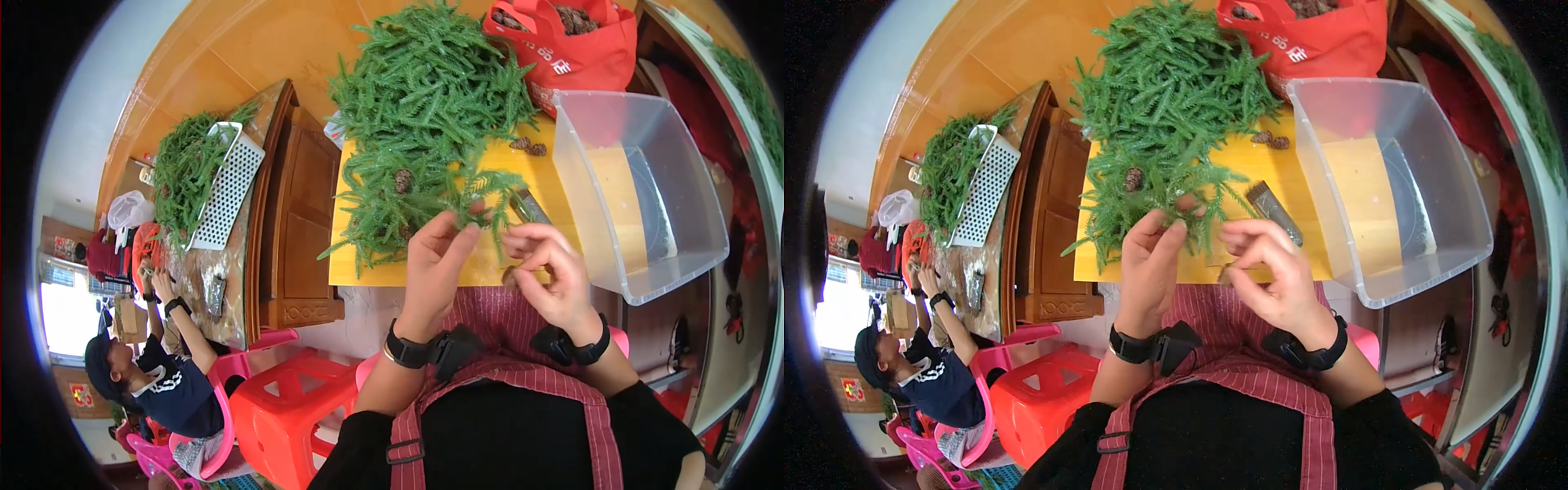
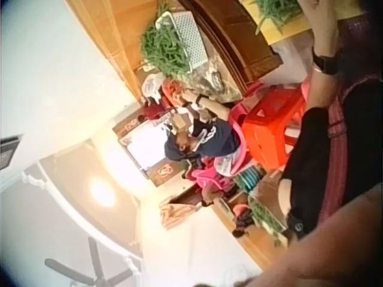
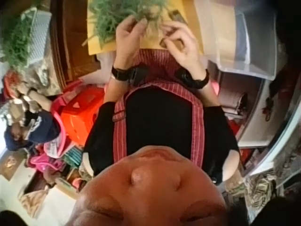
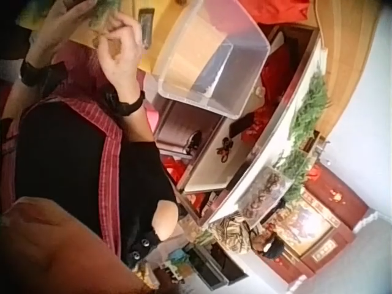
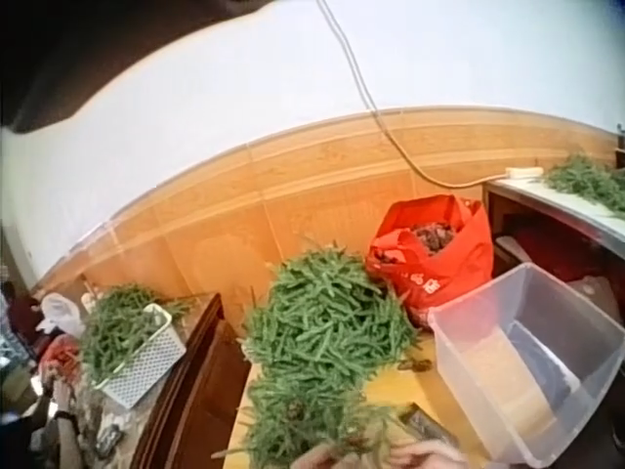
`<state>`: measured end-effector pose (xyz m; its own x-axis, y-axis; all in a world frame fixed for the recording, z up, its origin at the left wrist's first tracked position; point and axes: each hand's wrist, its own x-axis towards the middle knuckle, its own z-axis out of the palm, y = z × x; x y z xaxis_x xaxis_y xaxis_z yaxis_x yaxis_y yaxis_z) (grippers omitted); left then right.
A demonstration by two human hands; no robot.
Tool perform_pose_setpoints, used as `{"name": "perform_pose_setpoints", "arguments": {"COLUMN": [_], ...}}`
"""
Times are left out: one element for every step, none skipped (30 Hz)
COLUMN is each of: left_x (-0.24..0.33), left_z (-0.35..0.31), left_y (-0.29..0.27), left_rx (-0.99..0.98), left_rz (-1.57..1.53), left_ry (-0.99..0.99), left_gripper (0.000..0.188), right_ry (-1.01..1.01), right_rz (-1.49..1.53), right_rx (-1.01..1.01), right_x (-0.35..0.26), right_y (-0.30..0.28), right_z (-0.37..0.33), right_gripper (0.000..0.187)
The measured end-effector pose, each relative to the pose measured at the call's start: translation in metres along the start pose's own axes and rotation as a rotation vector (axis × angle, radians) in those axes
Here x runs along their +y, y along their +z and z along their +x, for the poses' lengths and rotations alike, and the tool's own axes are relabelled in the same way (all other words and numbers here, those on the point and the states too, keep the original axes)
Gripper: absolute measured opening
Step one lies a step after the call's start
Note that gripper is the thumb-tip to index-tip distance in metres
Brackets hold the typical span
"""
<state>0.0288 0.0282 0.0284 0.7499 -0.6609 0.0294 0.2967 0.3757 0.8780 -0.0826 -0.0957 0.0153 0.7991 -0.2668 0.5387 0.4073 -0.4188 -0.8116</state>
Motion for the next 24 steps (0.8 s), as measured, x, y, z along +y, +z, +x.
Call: {"name": "perform_pose_setpoints", "arguments": {"left_x": [0.000, 0.001, 0.004, 0.009, 0.013, 0.016, 0.020, 0.023, 0.026, 0.027, 0.028, 0.029, 0.029, 0.031, 0.034, 0.036, 0.036, 0.036, 0.036, 0.038, 0.040, 0.042, 0.042, 0.043], "left_z": [0.002, 0.004, 0.006, 0.006, 0.007, 0.007, 0.007, 0.007, 0.006, 0.008, 0.010, 0.011, 0.013, 0.015, 0.016, 0.019, 0.021, 0.022, 0.023, 0.023, 0.022, 0.021, 0.020, 0.020], "left_y": [-0.005, -0.008, -0.011, -0.014, -0.016, -0.015, -0.014, -0.013, -0.013, -0.012, -0.012, -0.011, -0.009, -0.005, 0.000, 0.005, 0.006, 0.006, 0.006, 0.008, 0.011, 0.014, 0.015, 0.016], "left_rx": [0.012, 0.014, 0.018, 0.028, 0.005, 0.008, -0.005, -0.020, 0.024, 0.022, -0.024, -0.070, -0.085, -0.089, -0.113, -0.141, -0.151, -0.173, -0.189, -0.193, -0.168, -0.142, -0.147, -0.151], "left_rz": [-0.003, -0.001, 0.015, 0.035, 0.061, 0.062, 0.084, 0.106, 0.202, 0.202, 0.201, 0.201, 0.217, 0.215, 0.212, 0.206, 0.201, 0.252, 0.307, 0.305, 0.315, 0.323, 0.320, 0.312], "left_ry": [0.070, 0.088, 0.105, 0.125, 0.141, 0.157, 0.164, 0.169, 0.133, 0.145, 0.146, 0.145, 0.177, 0.182, 0.172, 0.160, 0.161, 0.183, 0.206, 0.208, 0.216, 0.222, 0.220, 0.212], "left_gripper": [0.028, 0.028, 0.029, 0.030, 0.030, 0.030, 0.030, 0.030, 0.028, 0.028, 0.028, 0.028, 0.028, 0.028, 0.028, 0.029, 0.029, 0.031, 0.033, 0.033, 0.033, 0.034, 0.034, 0.031], "right_ry": [0.152, 0.304, 0.271, 0.252, 0.348, 0.442, 0.427, 0.413, 0.423, 0.433, 0.416, 0.406, 0.403, 0.402, 0.399, 0.337, 0.274, 0.274, 0.242, 0.210, 0.254, 0.205, 0.157, 0.123], "right_rz": [0.108, 0.214, 0.193, 0.201, 0.119, 0.036, -0.091, -0.091, -0.240, -0.393, -0.414, -0.417, -0.480, -0.543, -0.548, -0.533, -0.518, -0.526, -0.459, -0.392, -0.172, -0.096, -0.020, 0.020], "right_rx": [0.046, 0.093, 0.136, 0.122, 0.102, 0.084, 0.096, 0.090, 0.031, -0.023, 0.018, 0.020, -0.001, -0.022, -0.018, 0.056, 0.130, 0.137, 0.232, 0.327, 0.423, 0.508, 0.592, 0.633], "right_x": [0.001, 0.004, 0.014, 0.024, 0.034, 0.041, 0.043, 0.043, 0.043, 0.044, 0.050, 0.058, 0.063, 0.066, 0.067, 0.066, 0.065, 0.064, 0.060, 0.053, 0.041, 0.025, 0.011, 0.000], "right_y": [-0.002, -0.004, -0.003, -0.003, -0.006, -0.006, -0.003, -0.001, -0.001, 0.000, 0.005, 0.006, 0.007, 0.006, 0.005, 0.005, 0.003, 0.000, -0.002, -0.004, -0.006, -0.007, -0.009, -0.009], "right_z": [-0.003, -0.005, -0.006, -0.007, -0.009, -0.010, -0.007, -0.003, 0.000, 0.003, 0.003, 0.003, 0.003, 0.003, 0.003, 0.005, 0.007, 0.009, 0.014, 0.018, 0.020, 0.027, 0.032, 0.034], "right_gripper": [0.009, 0.009, 0.010, 0.010, 0.010, 0.010, 0.012, 0.012, 0.010, 0.010, 0.011, 0.011, 0.011, 0.012, 0.012, 0.014, 0.018, 0.018, 0.019, 0.021, 0.020, 0.020, 0.020, 0.021]}}
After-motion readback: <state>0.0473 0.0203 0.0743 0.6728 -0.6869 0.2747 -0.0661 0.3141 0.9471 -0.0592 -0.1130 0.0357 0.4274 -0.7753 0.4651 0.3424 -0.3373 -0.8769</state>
